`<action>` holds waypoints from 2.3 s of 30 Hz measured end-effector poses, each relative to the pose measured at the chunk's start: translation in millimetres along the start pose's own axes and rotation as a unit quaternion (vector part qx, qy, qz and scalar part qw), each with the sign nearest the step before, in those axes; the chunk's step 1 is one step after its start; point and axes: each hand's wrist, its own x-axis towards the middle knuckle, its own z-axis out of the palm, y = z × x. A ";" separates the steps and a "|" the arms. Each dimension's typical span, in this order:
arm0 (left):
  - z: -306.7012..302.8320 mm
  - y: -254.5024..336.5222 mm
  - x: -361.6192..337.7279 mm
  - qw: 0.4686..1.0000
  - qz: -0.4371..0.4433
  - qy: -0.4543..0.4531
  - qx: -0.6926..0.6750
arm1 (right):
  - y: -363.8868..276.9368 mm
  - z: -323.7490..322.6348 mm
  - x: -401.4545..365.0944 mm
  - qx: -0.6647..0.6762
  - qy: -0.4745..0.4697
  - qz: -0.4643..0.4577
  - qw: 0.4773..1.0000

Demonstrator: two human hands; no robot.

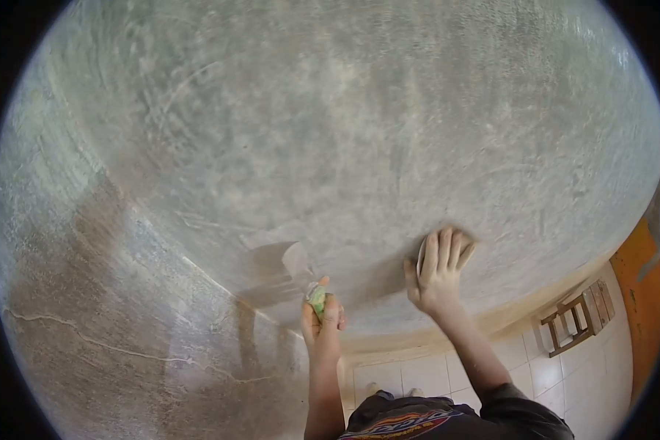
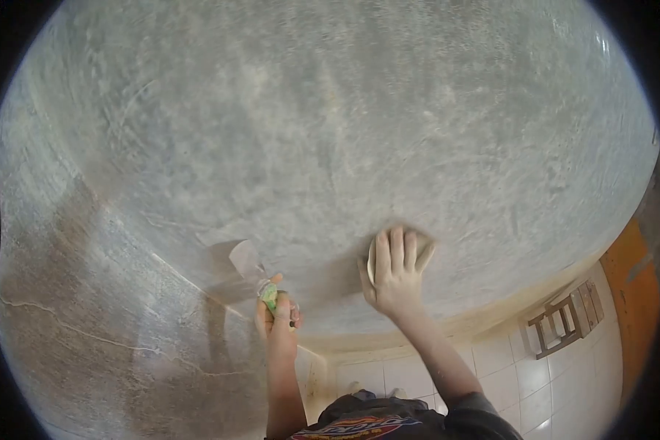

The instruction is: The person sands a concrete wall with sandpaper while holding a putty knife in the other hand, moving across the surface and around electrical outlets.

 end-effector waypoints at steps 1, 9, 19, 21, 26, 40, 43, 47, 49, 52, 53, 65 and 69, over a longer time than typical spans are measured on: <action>-10.7 -1.8 3.8 1.000 0.016 0.005 0.020 | -9.4 13.2 -33.2 0.021 -0.039 0.016 0.999; -79.0 18.8 24.1 1.000 0.011 0.008 0.025 | -88.5 8.2 49.5 0.066 0.029 -0.032 0.997; -77.9 31.9 40.9 0.997 -0.004 -0.073 -0.021 | -143.8 75.2 -106.7 0.113 -0.095 -0.019 0.989; -71.6 25.6 44.9 0.995 -0.012 -0.095 -0.002 | -136.8 73.5 -133.1 0.112 -0.092 0.132 0.981; -63.2 9.9 44.6 0.989 -0.029 -0.137 0.051 | -67.5 54.0 -43.9 0.110 0.124 0.293 0.942; -69.8 3.5 24.9 0.969 -0.091 -0.205 0.101 | -93.0 53.8 -50.1 0.132 0.105 0.312 0.935; -68.7 5.9 25.5 0.966 -0.083 -0.214 0.116 | -80.1 21.5 0.5 0.090 0.088 0.244 0.962; -66.2 7.7 22.9 0.964 -0.075 -0.238 0.089 | -109.1 40.9 -57.8 0.132 0.018 0.246 0.960; -66.1 9.0 21.0 0.968 -0.093 -0.225 0.066 | -100.7 35.8 -47.5 0.121 0.037 0.244 0.962; -68.1 9.1 19.8 0.968 -0.090 -0.226 0.066 | -69.8 8.5 -1.5 0.094 0.074 0.248 0.961; -68.6 8.7 19.4 0.968 -0.091 -0.226 0.065 | -59.4 4.9 8.1 0.089 0.101 0.244 0.960; -67.1 -4.8 25.2 0.950 -0.083 -0.251 0.165 | -61.2 -12.3 9.1 0.068 0.036 0.246 0.966; -58.0 -5.9 27.0 0.939 -0.072 -0.288 0.175 | -81.4 -4.5 -27.4 0.104 -0.017 0.239 0.965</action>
